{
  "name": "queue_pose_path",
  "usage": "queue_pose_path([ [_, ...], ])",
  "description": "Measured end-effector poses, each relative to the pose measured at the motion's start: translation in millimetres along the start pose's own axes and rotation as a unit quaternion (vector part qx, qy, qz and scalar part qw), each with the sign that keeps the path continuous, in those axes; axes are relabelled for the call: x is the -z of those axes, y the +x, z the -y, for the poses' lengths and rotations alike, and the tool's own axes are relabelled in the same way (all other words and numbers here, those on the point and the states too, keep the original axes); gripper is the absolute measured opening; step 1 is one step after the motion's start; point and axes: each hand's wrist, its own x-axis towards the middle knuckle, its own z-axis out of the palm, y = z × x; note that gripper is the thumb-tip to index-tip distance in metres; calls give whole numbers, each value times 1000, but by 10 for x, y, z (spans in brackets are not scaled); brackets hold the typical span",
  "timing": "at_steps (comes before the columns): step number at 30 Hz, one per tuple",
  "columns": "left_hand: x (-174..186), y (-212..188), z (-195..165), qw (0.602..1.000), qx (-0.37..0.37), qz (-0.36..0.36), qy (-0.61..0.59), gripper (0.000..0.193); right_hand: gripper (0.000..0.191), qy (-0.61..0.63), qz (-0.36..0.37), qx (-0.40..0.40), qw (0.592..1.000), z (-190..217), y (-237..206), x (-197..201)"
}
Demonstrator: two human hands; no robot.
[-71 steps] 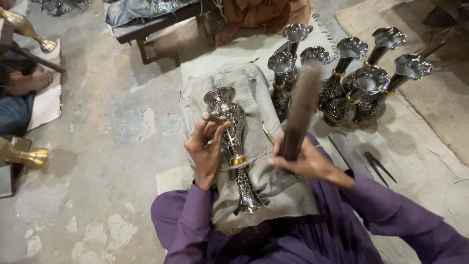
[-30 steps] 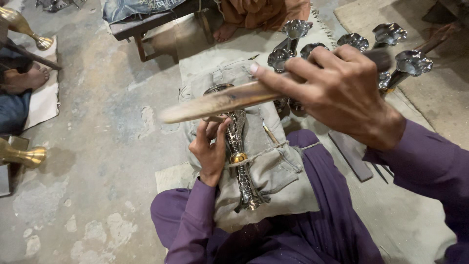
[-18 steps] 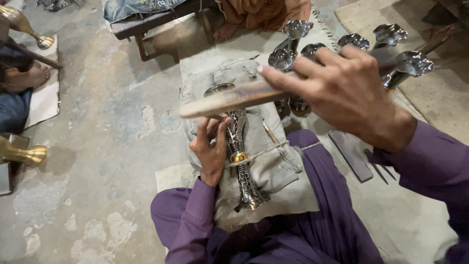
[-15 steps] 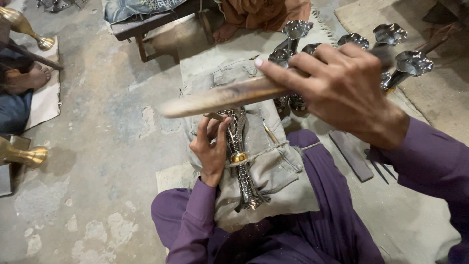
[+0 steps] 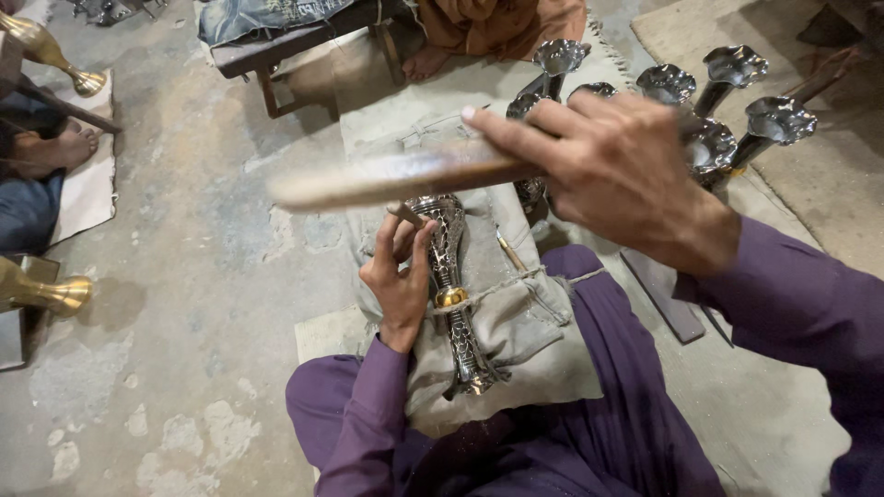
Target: The person sits on the floor with an ornate silver vase resting on a cloth cushion and decorates it by hand: they hold a small punch against the vase surface with one hand and strike it with a wooden mallet held in the other, repositioning the punch repeatedly to work patterns into the metal. Finished vases sit on the floor beside them.
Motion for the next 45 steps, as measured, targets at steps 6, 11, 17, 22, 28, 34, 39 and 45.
queue_pose_path([
  [6,20,11,-67,1000,11,2,3,40,45,-51,-15,21,998,16,7,-64],
  [11,34,7,-96,1000,26,5,12,38,42,112,-16,-24,993,79,41,-95],
  [17,45,13,-79,1000,10,-1,13,41,39,87,-23,-17,996,104,51,-113],
  [22,62,17,-68,1000,12,11,10,42,34,-12,-64,6,998,118,72,-146],
  [28,98,-19,-65,999,15,18,29,40,35,-65,-12,-9,998,179,48,-83],
  [34,106,-7,-38,1000,8,6,11,46,34,-51,-62,2,997,186,50,-44],
  [39,146,-30,-80,1000,1,8,13,45,37,130,-36,-32,990,201,63,-50],
  [45,166,16,-110,998,24,20,52,32,35,89,-85,6,992,183,50,-115],
])
